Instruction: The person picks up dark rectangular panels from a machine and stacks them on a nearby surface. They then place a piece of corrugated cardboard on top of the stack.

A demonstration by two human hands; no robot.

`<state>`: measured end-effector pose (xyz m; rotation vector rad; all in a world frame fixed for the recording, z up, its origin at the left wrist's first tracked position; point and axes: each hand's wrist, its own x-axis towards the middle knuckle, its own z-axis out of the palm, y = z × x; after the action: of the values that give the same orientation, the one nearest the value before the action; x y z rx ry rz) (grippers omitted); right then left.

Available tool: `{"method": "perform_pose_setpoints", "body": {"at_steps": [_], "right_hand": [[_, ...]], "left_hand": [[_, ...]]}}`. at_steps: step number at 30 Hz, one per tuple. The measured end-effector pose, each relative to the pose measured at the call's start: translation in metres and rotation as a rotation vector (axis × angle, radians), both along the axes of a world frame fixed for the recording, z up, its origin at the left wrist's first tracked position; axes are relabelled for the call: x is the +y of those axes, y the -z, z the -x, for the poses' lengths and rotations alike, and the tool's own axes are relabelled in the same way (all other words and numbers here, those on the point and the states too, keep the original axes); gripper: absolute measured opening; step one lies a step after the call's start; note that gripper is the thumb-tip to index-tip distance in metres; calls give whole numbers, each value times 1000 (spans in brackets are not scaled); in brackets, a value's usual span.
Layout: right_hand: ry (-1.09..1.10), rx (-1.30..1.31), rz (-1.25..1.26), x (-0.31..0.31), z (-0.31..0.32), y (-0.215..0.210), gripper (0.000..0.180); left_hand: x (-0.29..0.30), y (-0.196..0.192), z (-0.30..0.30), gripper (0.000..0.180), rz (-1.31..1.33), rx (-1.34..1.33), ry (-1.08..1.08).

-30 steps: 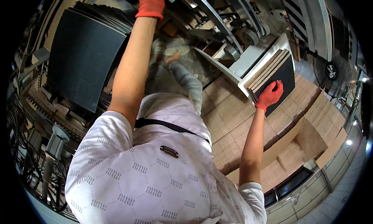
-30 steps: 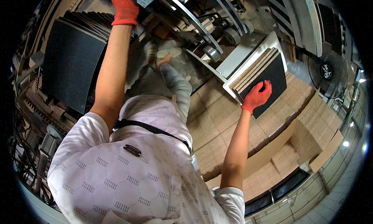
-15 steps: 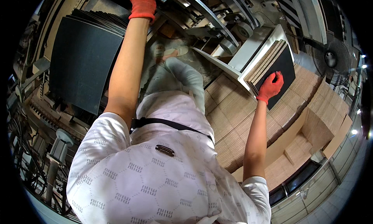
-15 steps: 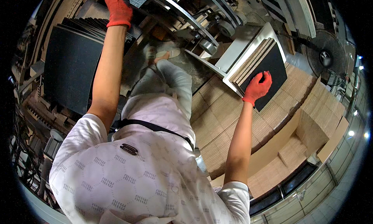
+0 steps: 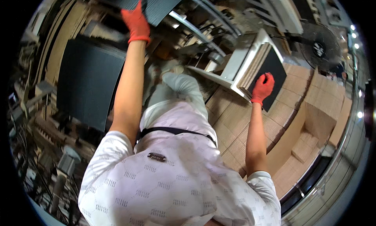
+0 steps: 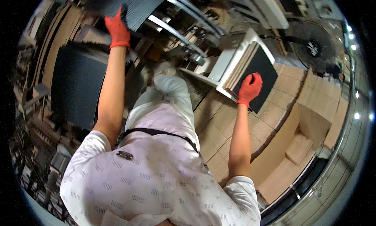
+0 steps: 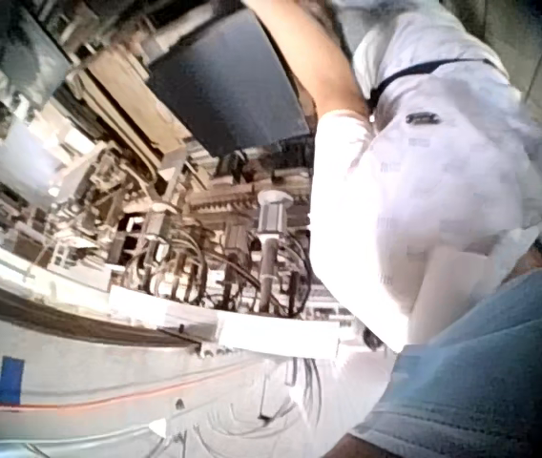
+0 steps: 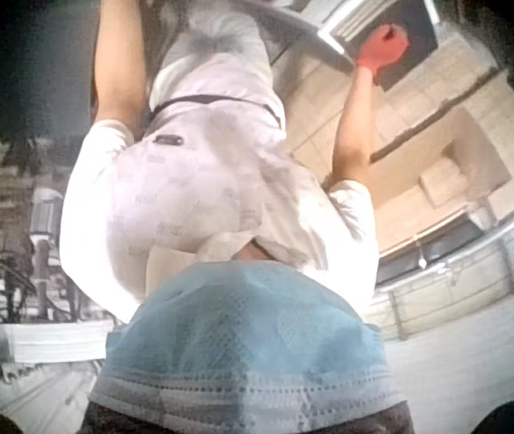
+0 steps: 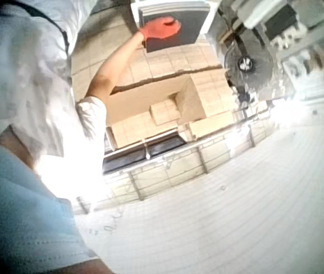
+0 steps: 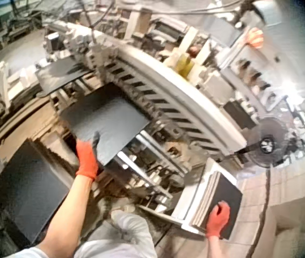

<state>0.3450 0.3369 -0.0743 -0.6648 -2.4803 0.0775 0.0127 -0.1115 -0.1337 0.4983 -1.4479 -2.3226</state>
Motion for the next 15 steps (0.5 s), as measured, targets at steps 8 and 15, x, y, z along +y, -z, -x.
{"method": "perform_pose_setpoints", "body": {"at_steps": [8, 15], "right_hand": [[3, 115, 1, -13, 9, -9, 18], [15, 307, 90, -53, 26, -25, 21]], "left_hand": [[-43, -1, -38, 77, 1186, 225, 416], [-42, -5, -114, 60, 971, 301, 646]]}}
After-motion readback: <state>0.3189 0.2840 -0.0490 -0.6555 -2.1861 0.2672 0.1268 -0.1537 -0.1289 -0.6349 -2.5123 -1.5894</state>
